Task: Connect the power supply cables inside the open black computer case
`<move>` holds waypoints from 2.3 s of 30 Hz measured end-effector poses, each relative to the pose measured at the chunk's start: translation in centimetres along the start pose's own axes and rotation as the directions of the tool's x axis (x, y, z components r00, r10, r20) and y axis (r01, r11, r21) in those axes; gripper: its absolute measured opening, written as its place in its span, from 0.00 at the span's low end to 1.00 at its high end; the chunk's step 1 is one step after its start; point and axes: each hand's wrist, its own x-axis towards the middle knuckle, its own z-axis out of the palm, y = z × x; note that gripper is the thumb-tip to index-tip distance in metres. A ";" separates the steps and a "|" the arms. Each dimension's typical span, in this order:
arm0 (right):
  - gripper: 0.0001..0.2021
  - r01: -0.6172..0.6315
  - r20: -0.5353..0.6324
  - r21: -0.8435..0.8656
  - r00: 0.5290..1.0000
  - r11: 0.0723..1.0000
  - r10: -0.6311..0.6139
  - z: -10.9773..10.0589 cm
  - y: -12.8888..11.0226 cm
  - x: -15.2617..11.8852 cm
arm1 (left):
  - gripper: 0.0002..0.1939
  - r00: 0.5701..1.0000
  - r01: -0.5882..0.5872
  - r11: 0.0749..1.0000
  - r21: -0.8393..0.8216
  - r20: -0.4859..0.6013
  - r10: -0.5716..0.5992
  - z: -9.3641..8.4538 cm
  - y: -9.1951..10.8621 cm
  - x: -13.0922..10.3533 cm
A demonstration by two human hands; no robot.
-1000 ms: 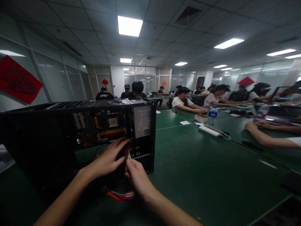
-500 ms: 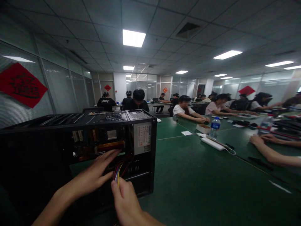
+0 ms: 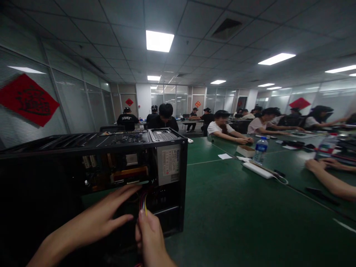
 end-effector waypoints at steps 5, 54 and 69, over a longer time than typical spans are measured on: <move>0.27 0.236 0.035 -0.100 0.972 0.967 -0.233 -0.4 -2.0 -0.9 | 0.36 1.000 -0.001 1.000 -0.029 0.020 0.002 -0.9 1.1 -0.8; 0.18 0.543 0.610 -0.470 0.770 0.696 -0.189 2.4 -17.7 -2.5 | 0.15 0.852 0.015 0.999 -0.036 -0.523 -0.031 -5.3 5.4 -4.8; 0.18 0.404 0.443 -0.262 0.857 0.876 -0.263 1.8 -16.9 -1.9 | 0.34 0.932 -0.016 0.987 -0.160 -0.359 -0.043 -4.1 3.6 -6.3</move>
